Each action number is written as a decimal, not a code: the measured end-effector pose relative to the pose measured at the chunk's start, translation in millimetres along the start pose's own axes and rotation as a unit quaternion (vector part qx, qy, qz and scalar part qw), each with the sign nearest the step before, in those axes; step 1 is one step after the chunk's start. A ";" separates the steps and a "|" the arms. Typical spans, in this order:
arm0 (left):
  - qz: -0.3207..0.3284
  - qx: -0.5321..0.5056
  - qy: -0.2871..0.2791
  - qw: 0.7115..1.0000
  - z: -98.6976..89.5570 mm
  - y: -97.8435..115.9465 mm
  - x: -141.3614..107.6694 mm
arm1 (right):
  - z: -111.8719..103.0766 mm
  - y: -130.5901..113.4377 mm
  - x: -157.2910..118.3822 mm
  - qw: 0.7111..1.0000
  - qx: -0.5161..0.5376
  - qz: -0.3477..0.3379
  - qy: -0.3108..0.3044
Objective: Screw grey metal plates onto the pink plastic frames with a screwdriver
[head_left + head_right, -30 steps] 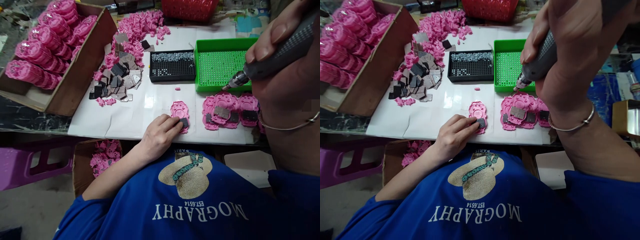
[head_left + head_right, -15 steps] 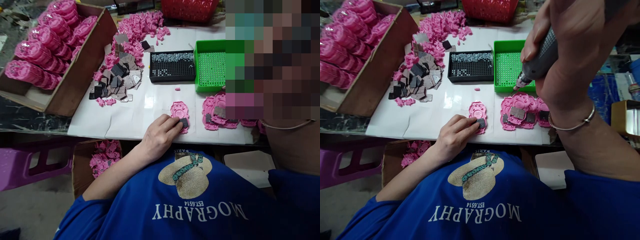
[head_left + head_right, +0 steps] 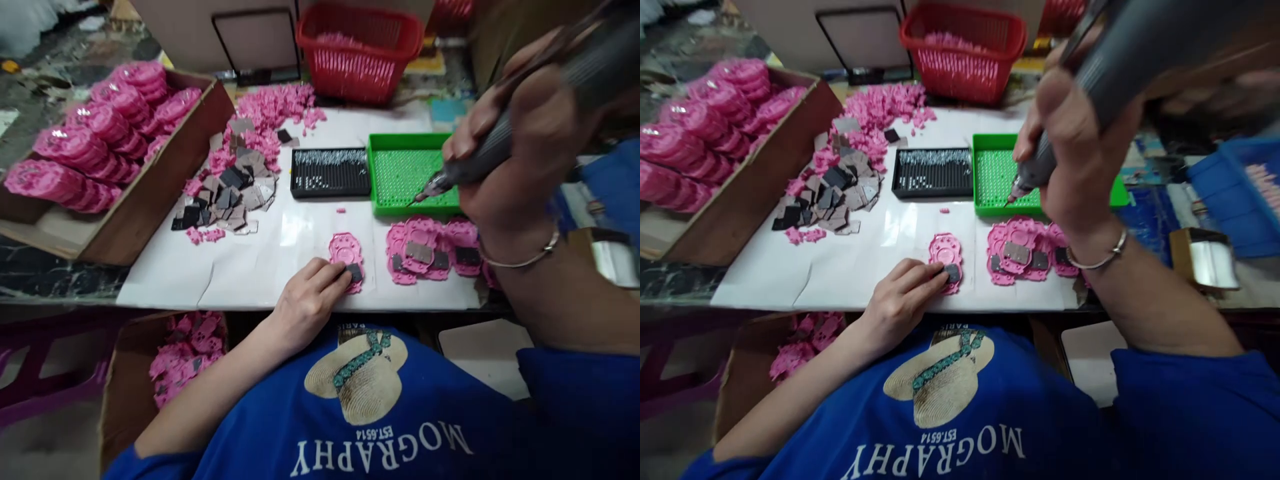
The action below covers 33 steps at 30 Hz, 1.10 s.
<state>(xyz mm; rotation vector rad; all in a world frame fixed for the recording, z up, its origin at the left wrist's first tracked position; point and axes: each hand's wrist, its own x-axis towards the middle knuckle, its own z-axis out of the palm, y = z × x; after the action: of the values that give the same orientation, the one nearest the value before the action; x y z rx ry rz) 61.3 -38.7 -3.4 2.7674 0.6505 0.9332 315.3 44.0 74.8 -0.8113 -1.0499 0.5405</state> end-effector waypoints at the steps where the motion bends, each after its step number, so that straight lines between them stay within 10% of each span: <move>1: 0.000 0.000 0.000 1.000 0.2 -0.5 -0.3 | 3.4 0.6 0.6 0.997 0.039 -0.062 0.028; 33: 0.006 -0.010 0.016 1.000 3.8 -2.9 0.3 | 0.6 35.3 5.6 1.000 -0.016 0.004 -0.019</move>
<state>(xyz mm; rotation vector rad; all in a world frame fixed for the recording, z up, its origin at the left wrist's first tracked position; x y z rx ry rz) 62.7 -35.9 -7.1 2.7466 0.6261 0.9842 316.5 69.4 49.8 -0.8355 -1.0932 0.5489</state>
